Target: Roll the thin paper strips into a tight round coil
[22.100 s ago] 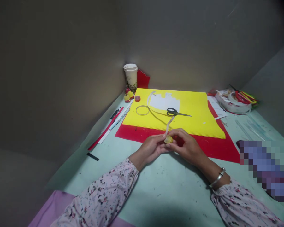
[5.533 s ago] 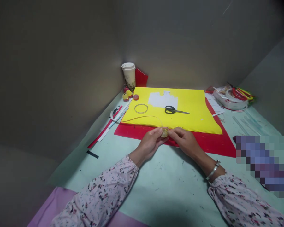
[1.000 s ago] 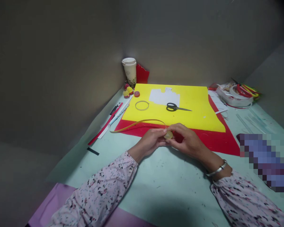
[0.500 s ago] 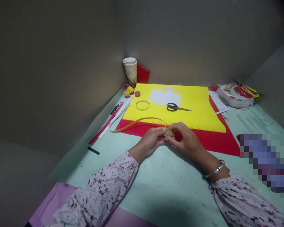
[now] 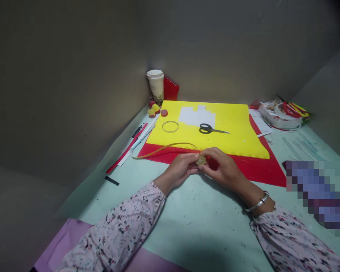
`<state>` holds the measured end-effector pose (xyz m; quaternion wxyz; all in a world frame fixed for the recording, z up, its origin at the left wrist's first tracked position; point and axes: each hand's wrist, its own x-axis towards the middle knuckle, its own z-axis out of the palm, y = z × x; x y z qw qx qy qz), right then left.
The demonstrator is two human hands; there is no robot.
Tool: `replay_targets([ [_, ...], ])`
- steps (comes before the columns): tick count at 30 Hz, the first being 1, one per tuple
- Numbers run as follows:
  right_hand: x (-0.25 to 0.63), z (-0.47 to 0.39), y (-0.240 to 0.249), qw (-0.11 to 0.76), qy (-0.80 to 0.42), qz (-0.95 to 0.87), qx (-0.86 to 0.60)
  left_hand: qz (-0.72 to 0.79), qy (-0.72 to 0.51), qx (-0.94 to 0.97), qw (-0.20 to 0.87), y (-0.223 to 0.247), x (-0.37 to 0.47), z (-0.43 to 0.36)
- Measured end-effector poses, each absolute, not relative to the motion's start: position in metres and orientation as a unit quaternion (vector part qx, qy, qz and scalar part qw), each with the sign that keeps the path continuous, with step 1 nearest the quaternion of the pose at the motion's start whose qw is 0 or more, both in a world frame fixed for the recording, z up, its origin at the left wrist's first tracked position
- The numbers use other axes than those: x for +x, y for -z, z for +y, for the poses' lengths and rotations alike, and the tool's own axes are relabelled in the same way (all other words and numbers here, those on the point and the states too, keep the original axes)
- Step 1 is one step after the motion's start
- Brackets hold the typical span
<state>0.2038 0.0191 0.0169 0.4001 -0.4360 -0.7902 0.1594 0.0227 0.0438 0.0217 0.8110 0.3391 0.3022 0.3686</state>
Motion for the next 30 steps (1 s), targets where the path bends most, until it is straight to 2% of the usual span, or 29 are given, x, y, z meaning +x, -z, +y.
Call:
replay_targets([
  [16, 0.2028, 0.0207, -0.0128, 0.398, -0.125, -0.787, -0.455, 0.280, -0.383, 0.339, 0.812, -0.0176, 0.0234, 0.0451],
  [30, 0.2045, 0.0201, -0.0161, 0.404, -0.151, -0.789, -0.438, 0.299, -0.375, 0.337, 0.810, -0.0219, 0.0225, 0.0441],
])
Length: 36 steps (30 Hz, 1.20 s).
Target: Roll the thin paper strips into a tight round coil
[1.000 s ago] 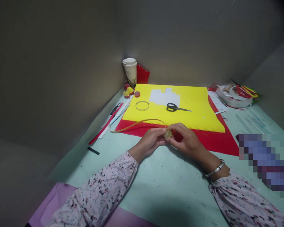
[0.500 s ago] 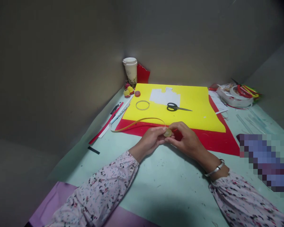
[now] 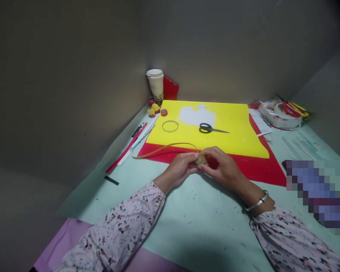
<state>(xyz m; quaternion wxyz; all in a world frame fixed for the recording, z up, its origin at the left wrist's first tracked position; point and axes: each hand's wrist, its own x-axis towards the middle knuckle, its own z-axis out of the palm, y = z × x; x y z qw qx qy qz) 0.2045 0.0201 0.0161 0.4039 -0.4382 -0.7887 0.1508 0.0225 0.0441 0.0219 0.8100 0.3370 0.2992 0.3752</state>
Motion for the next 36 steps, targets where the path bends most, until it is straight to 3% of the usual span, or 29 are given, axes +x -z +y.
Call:
replay_targets([
  [36, 0.204, 0.021, -0.015, 0.404, -0.125, -0.795, -0.436, 0.285, -0.383, 0.326, 0.816, -0.019, 0.021, 0.044],
])
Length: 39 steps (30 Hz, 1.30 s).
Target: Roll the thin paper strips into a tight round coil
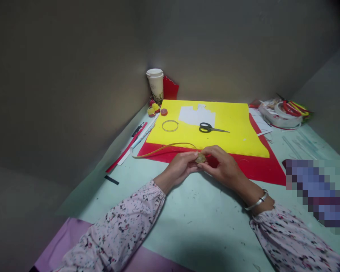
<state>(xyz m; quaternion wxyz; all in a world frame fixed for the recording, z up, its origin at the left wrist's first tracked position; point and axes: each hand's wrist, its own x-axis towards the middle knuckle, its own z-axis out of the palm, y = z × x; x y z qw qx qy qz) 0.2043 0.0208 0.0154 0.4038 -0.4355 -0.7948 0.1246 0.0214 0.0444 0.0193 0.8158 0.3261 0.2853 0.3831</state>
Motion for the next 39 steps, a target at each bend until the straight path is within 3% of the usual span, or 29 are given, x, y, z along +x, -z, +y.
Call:
replay_targets([
  [39, 0.203, 0.019, -0.017, 0.398, -0.135, -0.793, -0.442, 0.304, -0.379, 0.339, 0.806, -0.022, 0.022, 0.043],
])
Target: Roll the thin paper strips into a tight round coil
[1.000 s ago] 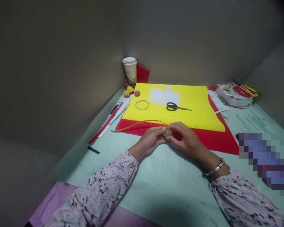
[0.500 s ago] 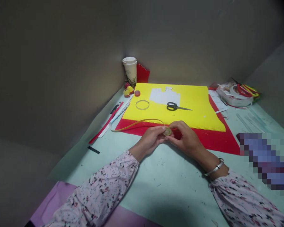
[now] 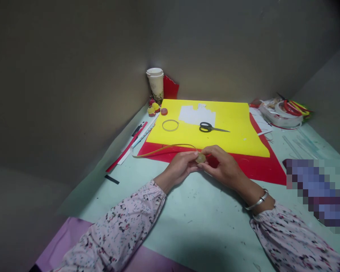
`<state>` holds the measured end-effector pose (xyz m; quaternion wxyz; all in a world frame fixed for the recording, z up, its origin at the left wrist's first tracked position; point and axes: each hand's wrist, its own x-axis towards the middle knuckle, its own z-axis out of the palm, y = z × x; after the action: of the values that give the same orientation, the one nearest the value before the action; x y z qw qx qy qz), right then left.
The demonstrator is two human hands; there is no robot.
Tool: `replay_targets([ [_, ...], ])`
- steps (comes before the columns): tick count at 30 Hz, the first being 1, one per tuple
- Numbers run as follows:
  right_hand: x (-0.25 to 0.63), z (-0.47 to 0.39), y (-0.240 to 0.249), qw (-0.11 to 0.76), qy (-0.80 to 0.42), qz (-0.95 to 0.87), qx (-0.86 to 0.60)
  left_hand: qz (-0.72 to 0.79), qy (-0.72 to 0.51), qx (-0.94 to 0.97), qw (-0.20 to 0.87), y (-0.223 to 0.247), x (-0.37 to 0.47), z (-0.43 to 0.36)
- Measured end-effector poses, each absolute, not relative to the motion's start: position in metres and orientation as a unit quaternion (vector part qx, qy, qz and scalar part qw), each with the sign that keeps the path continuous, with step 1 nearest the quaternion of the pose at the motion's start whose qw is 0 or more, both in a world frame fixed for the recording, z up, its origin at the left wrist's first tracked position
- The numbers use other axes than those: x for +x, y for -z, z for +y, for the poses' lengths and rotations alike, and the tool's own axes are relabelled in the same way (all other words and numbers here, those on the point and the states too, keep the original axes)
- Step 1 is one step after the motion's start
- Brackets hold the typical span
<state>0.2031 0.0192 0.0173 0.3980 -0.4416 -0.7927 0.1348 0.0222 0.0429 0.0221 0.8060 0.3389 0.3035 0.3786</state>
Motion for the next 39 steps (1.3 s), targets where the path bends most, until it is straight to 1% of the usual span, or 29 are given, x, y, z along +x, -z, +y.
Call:
replay_targets([
  [11, 0.2047, 0.0199, -0.0154, 0.394, -0.144, -0.800, -0.429, 0.297, -0.378, 0.350, 0.804, -0.0193, 0.0211, 0.0430],
  [19, 0.2010, 0.0207, -0.0082, 0.404, -0.118, -0.776, -0.469, 0.285, -0.388, 0.341, 0.808, -0.0173, 0.0236, 0.0450],
  [25, 0.2015, 0.0203, -0.0103, 0.399, -0.104, -0.785, -0.463, 0.291, -0.388, 0.332, 0.809, -0.0196, 0.0236, 0.0444],
  [39, 0.2034, 0.0197, -0.0154, 0.400, -0.124, -0.796, -0.437, 0.303, -0.380, 0.344, 0.804, -0.0205, 0.0222, 0.0433],
])
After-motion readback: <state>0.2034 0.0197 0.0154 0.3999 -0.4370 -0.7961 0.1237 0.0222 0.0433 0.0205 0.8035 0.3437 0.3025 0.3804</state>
